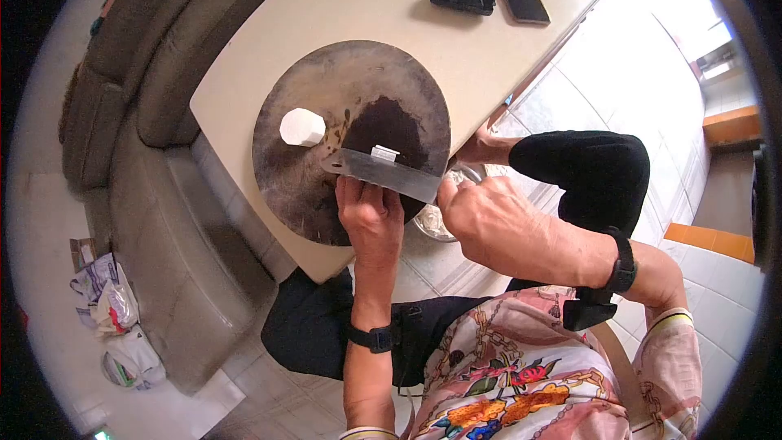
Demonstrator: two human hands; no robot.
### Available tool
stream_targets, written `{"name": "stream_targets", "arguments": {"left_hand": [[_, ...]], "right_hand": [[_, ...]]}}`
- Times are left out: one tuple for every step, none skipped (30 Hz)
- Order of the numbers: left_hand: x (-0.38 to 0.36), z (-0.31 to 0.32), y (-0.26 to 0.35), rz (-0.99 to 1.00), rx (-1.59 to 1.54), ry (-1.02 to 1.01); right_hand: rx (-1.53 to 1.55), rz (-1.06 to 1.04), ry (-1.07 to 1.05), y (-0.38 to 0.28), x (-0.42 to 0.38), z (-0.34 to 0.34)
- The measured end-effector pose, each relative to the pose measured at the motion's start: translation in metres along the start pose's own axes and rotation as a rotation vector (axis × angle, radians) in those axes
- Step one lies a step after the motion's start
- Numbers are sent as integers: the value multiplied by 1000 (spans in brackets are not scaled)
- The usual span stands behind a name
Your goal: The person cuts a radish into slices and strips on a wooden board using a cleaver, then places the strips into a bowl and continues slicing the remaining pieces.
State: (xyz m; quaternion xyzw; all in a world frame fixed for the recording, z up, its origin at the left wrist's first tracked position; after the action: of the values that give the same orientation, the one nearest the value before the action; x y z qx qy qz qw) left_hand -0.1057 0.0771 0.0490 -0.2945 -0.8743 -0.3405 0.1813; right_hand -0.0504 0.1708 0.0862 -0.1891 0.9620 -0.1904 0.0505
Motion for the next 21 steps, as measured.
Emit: {"name": "stream_targets", "arguments": {"left_hand": [[2,-2,3,14,-4,3],[3,-3,5,27,-7,5],[3,-2,4,25,-7,3],[3,-2,3,35,-8,2],[2,-2,4,45,-9,1],[1,-1,4,46,-7,0],[1,-1,4,48,-7,17],[1,-2,5,51,-6,33],[1,-3,7,57,-3,33],[2,-3,6,45,-22,36],[1,-4,5,30,-41,38],[1,-4,3,27,-40,38],[0,-4,3,36,-25,51],[-1,-4,4,46,-11,61],[-1,-4,4,44,-15,58],[1,-3,5,30,-23,44],[1,-3,3,14,-29,30],[1,-2,2,13,-27,27],[1,-3,1,30,-23,43],[0,-4,2,46,-17,60],[0,-4,3,46,-16,59]], "right_hand": [[2,9,-34,1,0,2],[3,10,-34,2,0,3],[7,1,-9,2,3,2],[13,-9,14,1,6,2],[18,-11,13,1,11,3],[22,-51,60,-2,16,-1],[22,-91,111,-6,20,-6],[21,-93,116,-6,22,-5],[30,-84,124,-5,24,-2],[38,-76,130,-5,25,-1],[39,-78,130,-6,22,-2],[33,-58,95,-5,16,-1],[25,-39,57,-4,11,1],[26,-38,52,-4,8,0],[19,-34,29,-4,6,1],[9,-30,9,-3,5,1],[9,-30,9,-2,6,2],[-1,-29,19,-2,8,4],[-11,-29,30,-1,12,6],[-9,-32,29,-2,16,8],[0,-57,83,-6,21,5]]}}
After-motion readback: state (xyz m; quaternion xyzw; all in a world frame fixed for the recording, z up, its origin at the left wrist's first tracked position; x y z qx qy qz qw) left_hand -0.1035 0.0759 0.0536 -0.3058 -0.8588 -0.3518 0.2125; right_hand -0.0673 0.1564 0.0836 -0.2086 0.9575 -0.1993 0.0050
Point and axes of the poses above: each hand's wrist, its own x-axis towards the middle knuckle, its own z-axis out of the palm, y = z × x, the point moved 10 cm from there along x, towards the middle knuckle, and after that the axes turned 3 degrees about -y, right-handed, at the moved point
